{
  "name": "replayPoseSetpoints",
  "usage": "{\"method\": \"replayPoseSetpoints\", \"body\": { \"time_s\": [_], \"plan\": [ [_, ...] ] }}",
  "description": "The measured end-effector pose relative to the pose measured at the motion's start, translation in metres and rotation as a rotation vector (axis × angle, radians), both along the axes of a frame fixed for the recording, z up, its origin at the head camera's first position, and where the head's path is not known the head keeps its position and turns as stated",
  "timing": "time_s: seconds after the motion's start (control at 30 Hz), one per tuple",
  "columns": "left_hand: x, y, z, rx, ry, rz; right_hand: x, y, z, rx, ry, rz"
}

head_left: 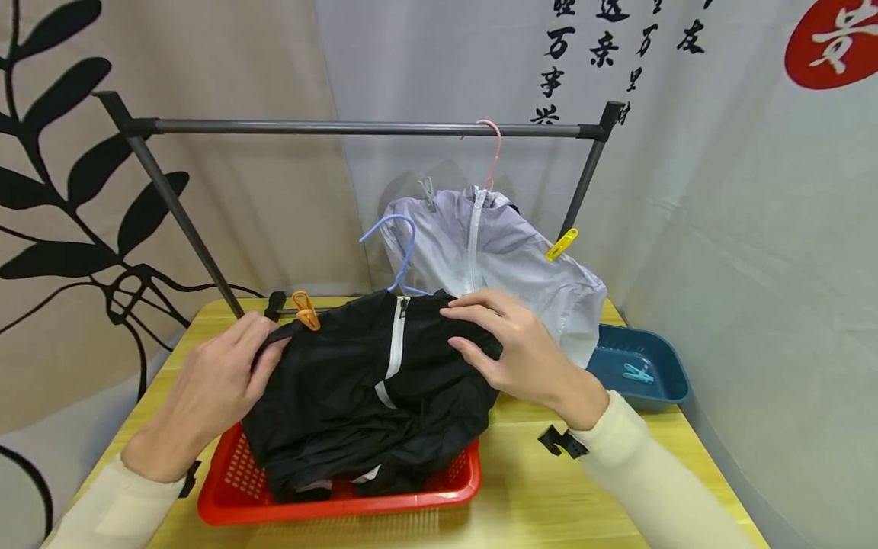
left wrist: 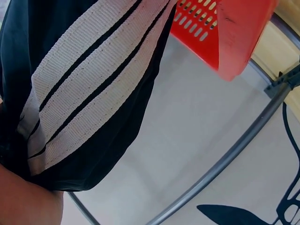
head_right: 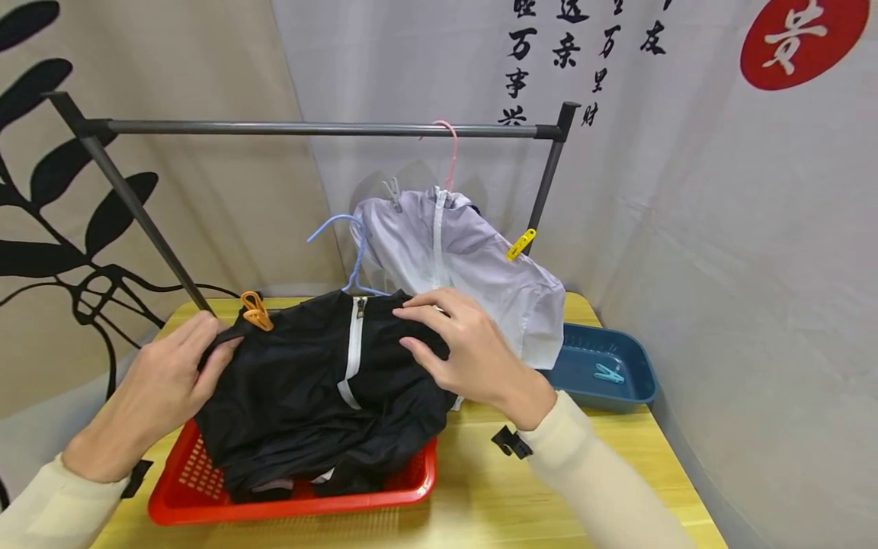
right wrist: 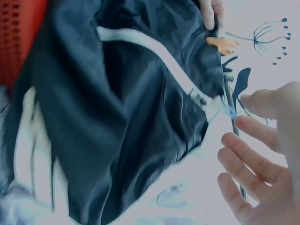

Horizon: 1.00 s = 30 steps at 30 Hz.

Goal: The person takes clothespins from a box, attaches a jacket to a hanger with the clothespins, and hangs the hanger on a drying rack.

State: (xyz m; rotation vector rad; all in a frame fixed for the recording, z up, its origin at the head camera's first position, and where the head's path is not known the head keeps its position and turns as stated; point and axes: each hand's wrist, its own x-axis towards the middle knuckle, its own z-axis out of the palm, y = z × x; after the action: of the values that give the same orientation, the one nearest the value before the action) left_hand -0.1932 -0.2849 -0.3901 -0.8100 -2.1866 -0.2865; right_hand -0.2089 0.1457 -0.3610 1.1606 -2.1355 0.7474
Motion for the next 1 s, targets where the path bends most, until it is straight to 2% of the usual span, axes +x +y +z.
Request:
{"method": "replayPoseSetpoints", "body": {
  "time_s": [0.1, 0.47, 0.73, 1.0],
  "plan": [
    [0.0, -0.001, -0.001, -0.002, -0.007, -0.001, 0.003, 0.018, -0.002, -0.004, -0.013, -0.043],
    [0.0, -0.005, -0.002, 0.017, -0.022, -0.003, 0.008, 0.086, -0.003, -0.039, 0.03, -0.222],
    [-0.002, -0.007, -0.001, 0.016, -0.022, 0.001, 0.008, 0.122, 0.0, -0.098, 0.045, -0.29],
    [-0.003, -0.007, -0.003, 0.015, -0.036, -0.001, 0.006, 0.145, 0.001, -0.169, 0.081, -0.352]
  ]
}}
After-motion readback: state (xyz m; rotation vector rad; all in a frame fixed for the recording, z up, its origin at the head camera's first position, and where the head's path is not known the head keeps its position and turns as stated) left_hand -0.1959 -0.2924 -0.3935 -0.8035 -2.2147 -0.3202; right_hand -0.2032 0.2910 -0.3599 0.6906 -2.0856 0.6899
